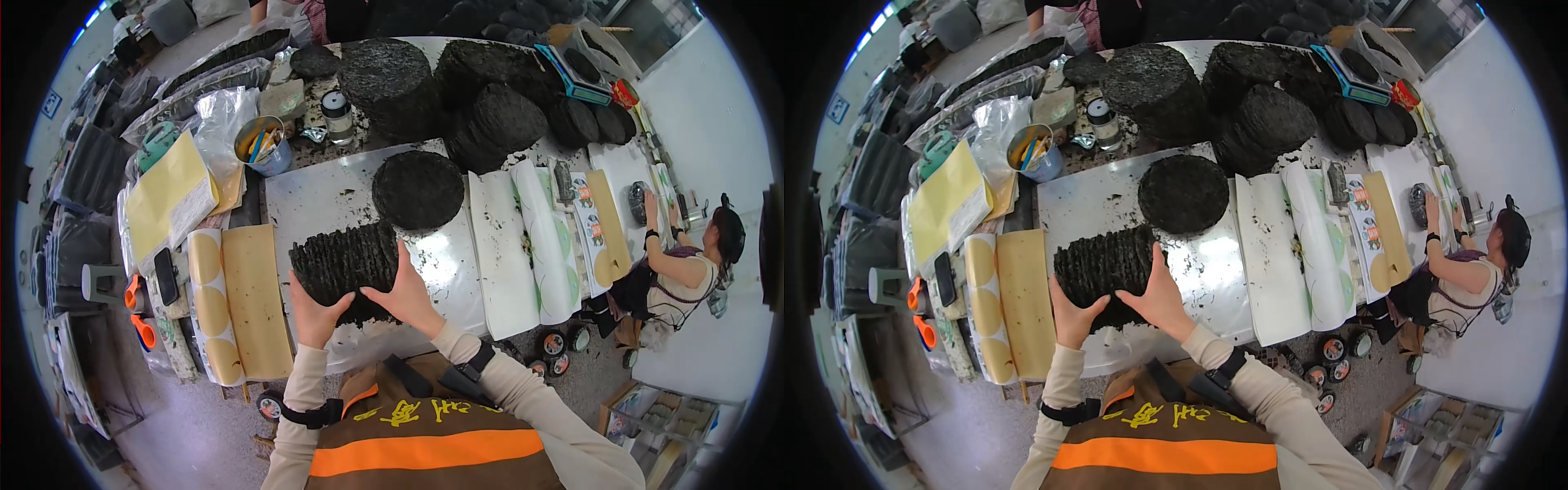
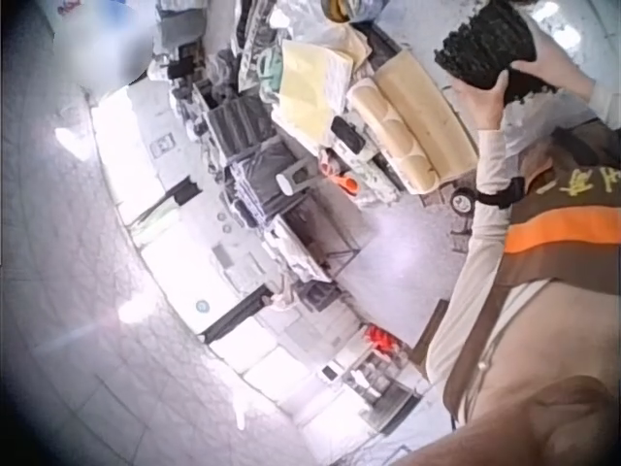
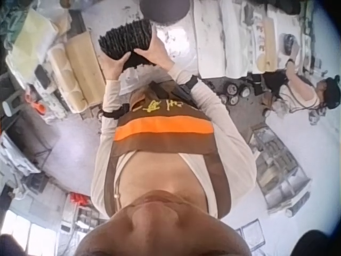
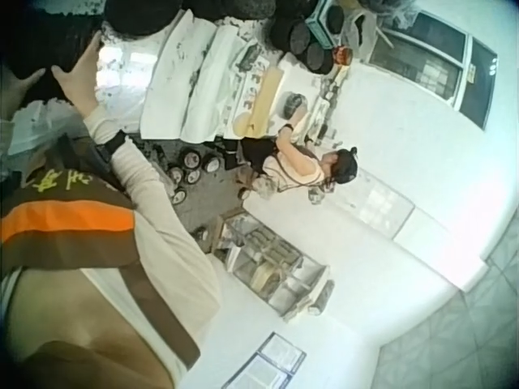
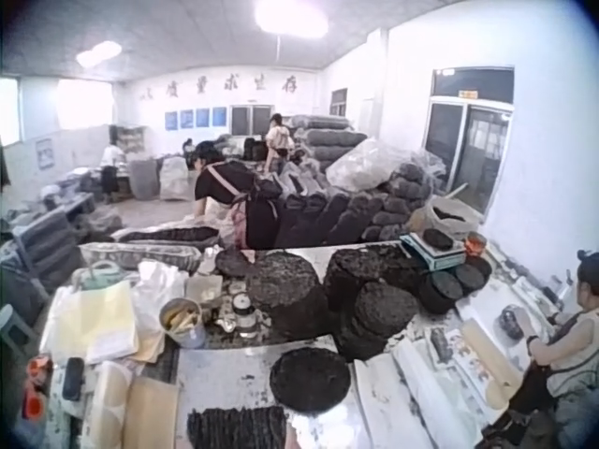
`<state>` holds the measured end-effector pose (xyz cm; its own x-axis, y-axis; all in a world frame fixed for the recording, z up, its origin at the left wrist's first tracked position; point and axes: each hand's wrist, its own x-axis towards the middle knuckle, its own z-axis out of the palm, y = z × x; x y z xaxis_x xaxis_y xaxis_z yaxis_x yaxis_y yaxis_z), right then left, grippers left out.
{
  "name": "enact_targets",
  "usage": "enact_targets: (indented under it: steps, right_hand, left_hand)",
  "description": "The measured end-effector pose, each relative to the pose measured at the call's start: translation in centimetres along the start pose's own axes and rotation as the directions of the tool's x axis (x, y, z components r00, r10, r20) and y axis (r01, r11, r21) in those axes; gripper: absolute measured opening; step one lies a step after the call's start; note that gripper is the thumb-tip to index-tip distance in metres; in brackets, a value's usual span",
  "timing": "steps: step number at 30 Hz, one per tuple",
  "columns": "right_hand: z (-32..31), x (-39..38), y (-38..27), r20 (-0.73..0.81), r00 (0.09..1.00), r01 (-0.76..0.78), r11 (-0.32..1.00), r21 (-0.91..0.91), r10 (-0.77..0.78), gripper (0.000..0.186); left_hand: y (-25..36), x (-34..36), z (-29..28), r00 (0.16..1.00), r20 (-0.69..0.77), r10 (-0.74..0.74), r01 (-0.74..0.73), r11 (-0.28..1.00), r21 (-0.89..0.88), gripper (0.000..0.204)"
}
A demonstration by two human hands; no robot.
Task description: Sorting, checking, and stacking circular compressed seaweed cakes on a factory production table.
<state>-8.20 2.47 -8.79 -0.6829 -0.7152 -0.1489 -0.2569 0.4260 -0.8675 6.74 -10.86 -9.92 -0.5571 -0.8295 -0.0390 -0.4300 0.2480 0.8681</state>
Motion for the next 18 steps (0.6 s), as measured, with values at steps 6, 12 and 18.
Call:
enact_targets:
  steps: [6,12,18]
  right_hand:
    - [-0.1,0.7,-0.7,0.001,0.998,-0.063,0.989,-0.131,0.064,0.109]
    - [-2.4,2.4,0.3,-0.028,0.994,0.105,0.994,0.032,-0.104,0.095]
    - [1.9,3.1,8.2,0.250,0.966,-0.230,0.676,0.700,0.069,0.077]
  left_hand:
    - [0.2,1.3,0.8,0.997,0.028,-0.071,0.073,0.996,-0.053,0.103]
    - [3.1,0.6,-0.3,0.999,0.028,-0.023,0.022,0.998,0.062,0.102]
    - [10.4,-2.0,-1.8,0.937,0.102,0.334,-0.333,0.771,0.543,0.107]
